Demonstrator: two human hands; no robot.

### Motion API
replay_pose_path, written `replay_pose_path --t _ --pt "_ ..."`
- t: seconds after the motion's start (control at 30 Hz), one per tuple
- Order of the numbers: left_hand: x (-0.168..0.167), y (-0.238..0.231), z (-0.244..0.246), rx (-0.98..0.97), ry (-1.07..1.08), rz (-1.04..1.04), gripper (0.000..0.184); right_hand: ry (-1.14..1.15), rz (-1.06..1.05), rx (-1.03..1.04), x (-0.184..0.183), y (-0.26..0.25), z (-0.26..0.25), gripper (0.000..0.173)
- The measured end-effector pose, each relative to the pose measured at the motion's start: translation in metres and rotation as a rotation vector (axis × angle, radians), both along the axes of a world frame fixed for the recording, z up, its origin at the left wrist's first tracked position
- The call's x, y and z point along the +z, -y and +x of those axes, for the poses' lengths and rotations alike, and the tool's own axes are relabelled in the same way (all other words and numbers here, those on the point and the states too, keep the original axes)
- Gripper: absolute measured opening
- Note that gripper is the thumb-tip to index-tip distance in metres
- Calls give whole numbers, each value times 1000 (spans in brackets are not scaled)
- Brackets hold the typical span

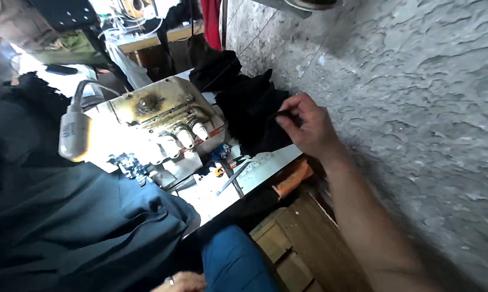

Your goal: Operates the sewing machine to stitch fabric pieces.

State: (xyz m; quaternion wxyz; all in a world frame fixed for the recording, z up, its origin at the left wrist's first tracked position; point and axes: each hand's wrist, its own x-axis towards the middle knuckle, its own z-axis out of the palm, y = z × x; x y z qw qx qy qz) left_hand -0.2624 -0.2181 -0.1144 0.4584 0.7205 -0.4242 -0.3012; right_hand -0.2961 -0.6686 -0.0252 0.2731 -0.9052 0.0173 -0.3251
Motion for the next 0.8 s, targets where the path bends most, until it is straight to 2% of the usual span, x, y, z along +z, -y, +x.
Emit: replay_pose_path --t 0.07,0.13,0.2,0.27,0.3,0.37,0.43,0.47,0.5,0.53,0.6,0.63,0.67,0.7,0.73,0.8 --pt "32 11 27 -14 106 -149 22 -61 -158 146 49 -42 1 17" --pt "76 26 47 84 326 -288 25 -135 -113 295 73 -92 4 16" --pt "113 34 46 185 611 -354 33 -180 130 459 74 -138 2 15" --pt "141 32 32 147 884 -395 35 -228 436 647 65 -174 0 14" --pt "149 27 23 99 973 -428 29 -258 602 761 57 -189 1 14" --pt "156 10 7 9 1003 -477 16 -360 881 1038 31 -220 2 12" --pt "151 -6 -4 -27 890 -453 14 -522 1083 1296 -4 -252 7 17" --pt "143 -12 -9 -21 829 -392 14 -607 1116 1327 -20 -269 6 18" --pt "131 -17 -11 -18 781 -289 15 -668 1096 1264 -36 -282 3 14" --pt "117 -22 -11 -12 744 -179 17 -693 1054 1141 -52 -291 -1 18" --pt "93 -33 -4 76 665 -76 17 -653 1145 996 -71 -293 -4 40" --pt "87 -38 0 147 628 -65 17 -660 1247 1020 -70 -290 -4 60" --pt "85 -42 4 214 595 -65 18 -678 1307 1090 -67 -289 -5 70" --pt "86 -45 9 279 587 -84 18 -679 1241 1109 -61 -294 -9 65" --pt "90 -48 16 338 607 -113 19 -664 1099 1083 -54 -304 -13 48" --pt "106 -57 34 456 676 -166 17 -574 850 973 -46 -323 -17 25"
